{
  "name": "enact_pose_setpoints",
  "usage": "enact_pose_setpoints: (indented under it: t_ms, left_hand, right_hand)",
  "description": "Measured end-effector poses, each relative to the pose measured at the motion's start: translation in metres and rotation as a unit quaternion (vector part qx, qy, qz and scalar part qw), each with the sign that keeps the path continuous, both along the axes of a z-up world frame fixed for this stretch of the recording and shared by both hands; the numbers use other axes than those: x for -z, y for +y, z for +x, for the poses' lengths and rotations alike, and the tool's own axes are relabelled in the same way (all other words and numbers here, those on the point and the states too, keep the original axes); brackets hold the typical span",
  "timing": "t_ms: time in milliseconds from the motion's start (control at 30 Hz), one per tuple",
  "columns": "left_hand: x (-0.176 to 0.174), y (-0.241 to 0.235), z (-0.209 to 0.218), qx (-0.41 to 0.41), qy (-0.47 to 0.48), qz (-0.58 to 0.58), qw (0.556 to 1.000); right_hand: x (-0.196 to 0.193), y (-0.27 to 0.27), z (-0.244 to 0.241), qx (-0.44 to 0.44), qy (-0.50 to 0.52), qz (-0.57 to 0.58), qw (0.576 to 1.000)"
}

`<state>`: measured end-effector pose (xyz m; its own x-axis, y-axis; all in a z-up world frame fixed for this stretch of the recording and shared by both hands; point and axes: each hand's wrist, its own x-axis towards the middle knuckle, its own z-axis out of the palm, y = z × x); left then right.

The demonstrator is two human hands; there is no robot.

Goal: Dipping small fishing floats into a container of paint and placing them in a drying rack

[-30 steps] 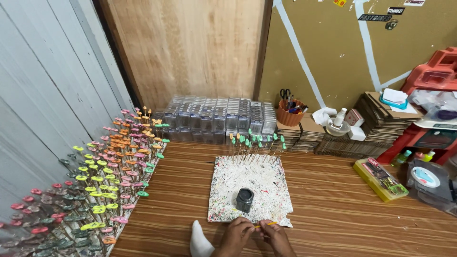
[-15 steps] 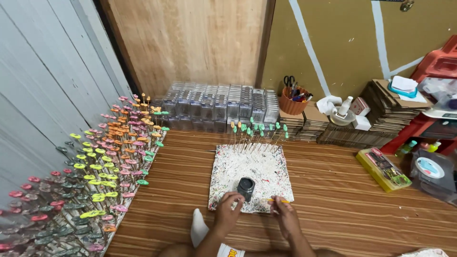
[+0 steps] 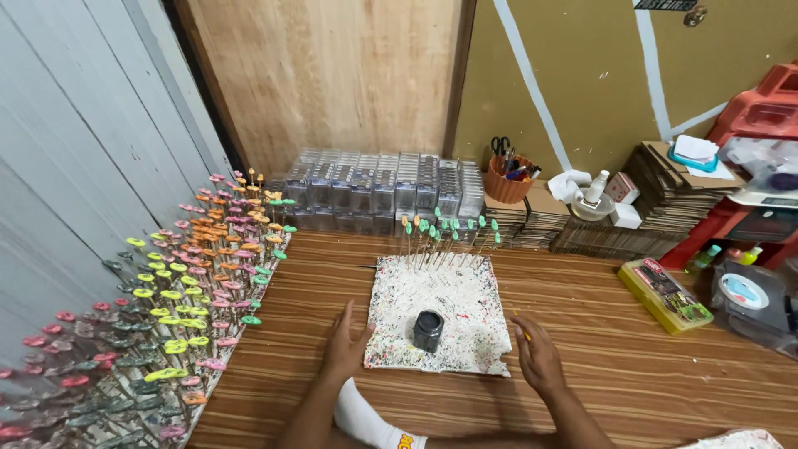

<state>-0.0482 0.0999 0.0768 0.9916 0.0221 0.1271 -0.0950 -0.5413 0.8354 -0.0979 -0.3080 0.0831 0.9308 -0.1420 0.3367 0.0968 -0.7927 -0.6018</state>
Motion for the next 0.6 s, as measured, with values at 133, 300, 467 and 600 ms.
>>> enact_pose_setpoints:
  t_ms: [133,300,467,600]
  left_hand:
    - [-0.023,-0.016,-0.009,-0.013,0.026,-0.04,0.999]
    - [-0.022,-0.03,-0.015,0.029,-0.002,-0.061,0.998]
    - [-0.051,-0.041,-0.026,0.036,0.027,-0.101,0.994]
    - [-0.057,-0.052,-0.029,0.046,0.007,-0.113,0.992]
  right_hand:
    - [0.009,0.013,-0.005,0.021,-0.037,0.029,0.999]
    - [-0.001,0.025,-0.007,0.029,0.024,-0.012,0.999]
    - [-0.009,0.019,-0.013,0.0,0.032,-0.043,0.999]
    - [-0.022,0.021,-0.008,-0.013,0.015,-0.104,0.994]
